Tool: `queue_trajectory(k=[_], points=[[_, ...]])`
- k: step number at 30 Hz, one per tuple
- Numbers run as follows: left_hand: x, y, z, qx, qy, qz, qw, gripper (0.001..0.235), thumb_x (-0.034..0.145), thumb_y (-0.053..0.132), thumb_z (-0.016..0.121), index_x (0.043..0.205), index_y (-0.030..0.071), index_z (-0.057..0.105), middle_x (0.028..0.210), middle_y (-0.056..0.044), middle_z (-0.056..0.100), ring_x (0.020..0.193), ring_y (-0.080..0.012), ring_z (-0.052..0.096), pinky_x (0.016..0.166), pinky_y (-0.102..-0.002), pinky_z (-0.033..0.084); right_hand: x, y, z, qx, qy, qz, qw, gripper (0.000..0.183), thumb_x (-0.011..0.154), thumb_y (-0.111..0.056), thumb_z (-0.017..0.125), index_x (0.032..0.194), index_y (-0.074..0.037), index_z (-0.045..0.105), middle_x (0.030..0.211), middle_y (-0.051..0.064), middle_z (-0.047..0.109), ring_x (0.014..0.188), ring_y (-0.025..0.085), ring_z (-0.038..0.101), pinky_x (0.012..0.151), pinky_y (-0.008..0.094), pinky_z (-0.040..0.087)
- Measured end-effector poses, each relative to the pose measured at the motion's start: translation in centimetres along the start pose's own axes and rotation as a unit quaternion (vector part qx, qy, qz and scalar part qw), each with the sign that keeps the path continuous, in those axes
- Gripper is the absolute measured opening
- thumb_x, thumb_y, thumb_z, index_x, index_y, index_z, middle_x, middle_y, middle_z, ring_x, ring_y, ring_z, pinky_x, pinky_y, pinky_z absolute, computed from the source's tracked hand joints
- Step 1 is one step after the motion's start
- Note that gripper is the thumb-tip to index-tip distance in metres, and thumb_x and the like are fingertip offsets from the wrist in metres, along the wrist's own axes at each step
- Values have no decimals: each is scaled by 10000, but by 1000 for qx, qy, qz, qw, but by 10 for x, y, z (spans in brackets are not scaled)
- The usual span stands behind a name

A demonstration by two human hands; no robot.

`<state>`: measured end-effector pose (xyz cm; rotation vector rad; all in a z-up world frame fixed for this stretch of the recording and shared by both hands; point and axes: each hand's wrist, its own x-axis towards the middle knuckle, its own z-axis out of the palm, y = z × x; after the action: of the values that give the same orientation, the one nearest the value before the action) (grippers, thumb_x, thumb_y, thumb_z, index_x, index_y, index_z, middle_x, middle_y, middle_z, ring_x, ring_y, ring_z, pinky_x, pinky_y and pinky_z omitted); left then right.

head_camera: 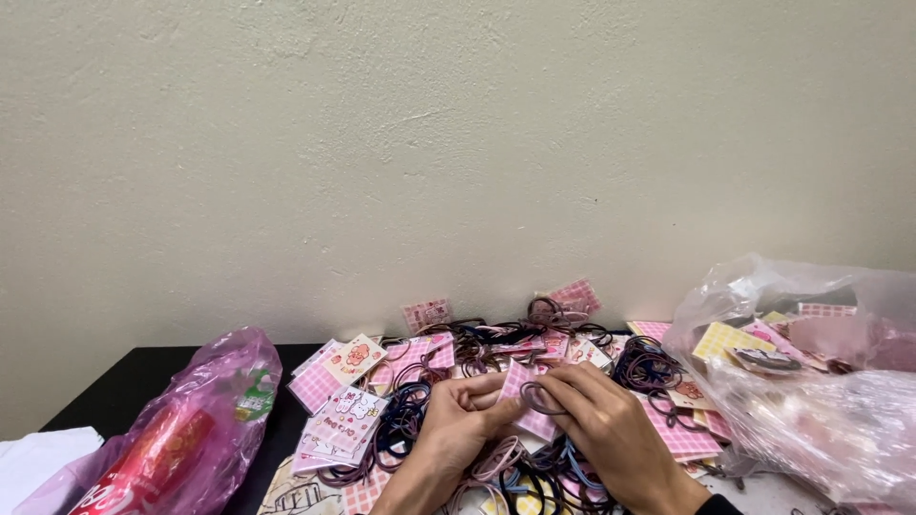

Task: The person sorts through a pile of hair ties and small patterned cards on a table. They pick up individual cards, fold them, and place them into a plastic bag. The person also picks up hair ties and places them into the bag. The task involves repetitive sorting and packaging of small items.

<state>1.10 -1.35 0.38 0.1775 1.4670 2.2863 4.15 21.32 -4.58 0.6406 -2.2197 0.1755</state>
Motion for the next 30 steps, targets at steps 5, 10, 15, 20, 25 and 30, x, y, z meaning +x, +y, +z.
queue_trajectory(k=[5,10,15,20,25,30], points=[[10,-13,-4,-7,-7,8,1000,513,858,-109,896,1367,-149,847,1118,-316,904,872,-314,849,778,-371,712,-1,-2,-2,-26,-9,-4,1000,487,998,-192,823,1427,17,723,1328,198,793,1180,350,790,1059,452,676],[-3,4,3,64,17,-18,998,476,886,-154,874,1356,-76,886,1124,-284,932,801,-298,823,677,-315,658,2,-3,-6,-20,19,7,1000,458,981,-145,836,1394,27,740,1279,196,810,1121,338,809,1039,437,697],[1,-2,-1,59,-1,-5,998,551,837,-117,905,1385,-99,858,1146,-285,921,880,-280,864,760,-299,693,-6,9,2,43,30,106,993,415,956,-117,832,1353,-7,781,1311,192,817,1145,332,831,1036,401,734],[-6,7,4,48,4,-23,999,644,817,-93,927,1455,-86,836,1085,-273,929,807,-282,859,729,-314,707,-9,20,3,96,62,195,974,401,962,-112,809,1360,-61,798,1305,133,852,1072,259,884,924,338,781],[-11,19,13,98,42,-59,993,593,883,108,917,1467,27,865,1303,-202,940,1071,-295,867,976,-381,699,0,7,1,216,66,171,959,383,938,-75,825,1321,-65,835,1206,106,903,1056,232,898,919,290,807],[16,-5,-4,66,8,-21,998,414,955,47,870,1362,-5,923,1214,-228,955,973,-273,844,824,-313,660,11,-7,-12,253,57,266,928,328,929,-158,848,1249,-129,915,1175,56,928,1105,189,882,977,331,736]])
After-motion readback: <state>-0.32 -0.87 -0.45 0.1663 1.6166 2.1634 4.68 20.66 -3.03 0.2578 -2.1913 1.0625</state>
